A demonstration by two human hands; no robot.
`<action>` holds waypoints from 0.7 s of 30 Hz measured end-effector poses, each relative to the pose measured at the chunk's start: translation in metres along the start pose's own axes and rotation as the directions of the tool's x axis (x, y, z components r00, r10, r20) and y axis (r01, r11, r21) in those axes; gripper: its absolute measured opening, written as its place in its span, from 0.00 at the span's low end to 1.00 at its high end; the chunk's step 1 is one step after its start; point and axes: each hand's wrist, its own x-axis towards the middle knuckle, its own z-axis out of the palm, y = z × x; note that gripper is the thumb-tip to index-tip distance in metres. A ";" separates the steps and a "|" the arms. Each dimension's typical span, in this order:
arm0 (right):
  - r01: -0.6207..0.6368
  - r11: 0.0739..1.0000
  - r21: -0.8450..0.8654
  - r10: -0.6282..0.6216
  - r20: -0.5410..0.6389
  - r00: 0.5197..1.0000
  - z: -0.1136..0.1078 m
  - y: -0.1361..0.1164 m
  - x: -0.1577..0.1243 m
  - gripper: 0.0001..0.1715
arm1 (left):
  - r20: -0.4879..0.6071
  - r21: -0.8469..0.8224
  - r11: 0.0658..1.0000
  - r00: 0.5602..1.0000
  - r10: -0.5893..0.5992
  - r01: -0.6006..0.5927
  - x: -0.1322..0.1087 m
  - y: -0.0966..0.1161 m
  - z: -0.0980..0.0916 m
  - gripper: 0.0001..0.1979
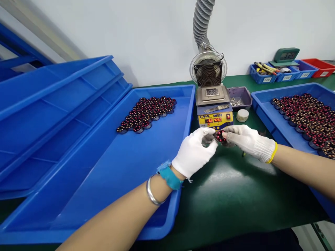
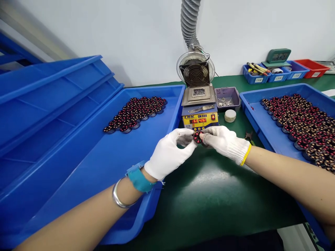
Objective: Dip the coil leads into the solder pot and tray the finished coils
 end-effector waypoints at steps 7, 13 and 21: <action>0.008 0.994 -0.107 -0.012 -0.038 0.999 -0.003 -0.003 -0.001 0.14 | -0.042 0.039 0.998 0.997 0.057 -0.055 -0.002 0.007 -0.008 0.02; -0.015 0.993 -0.114 0.004 -0.095 0.995 -0.005 -0.005 0.000 0.13 | -0.116 -0.330 0.942 0.988 -0.099 0.056 0.002 0.009 -0.017 0.07; 0.042 0.985 -0.168 -0.063 -0.118 0.991 -0.006 -0.009 -0.004 0.13 | 0.124 -0.061 0.998 0.992 -0.002 0.010 -0.001 0.005 -0.010 0.09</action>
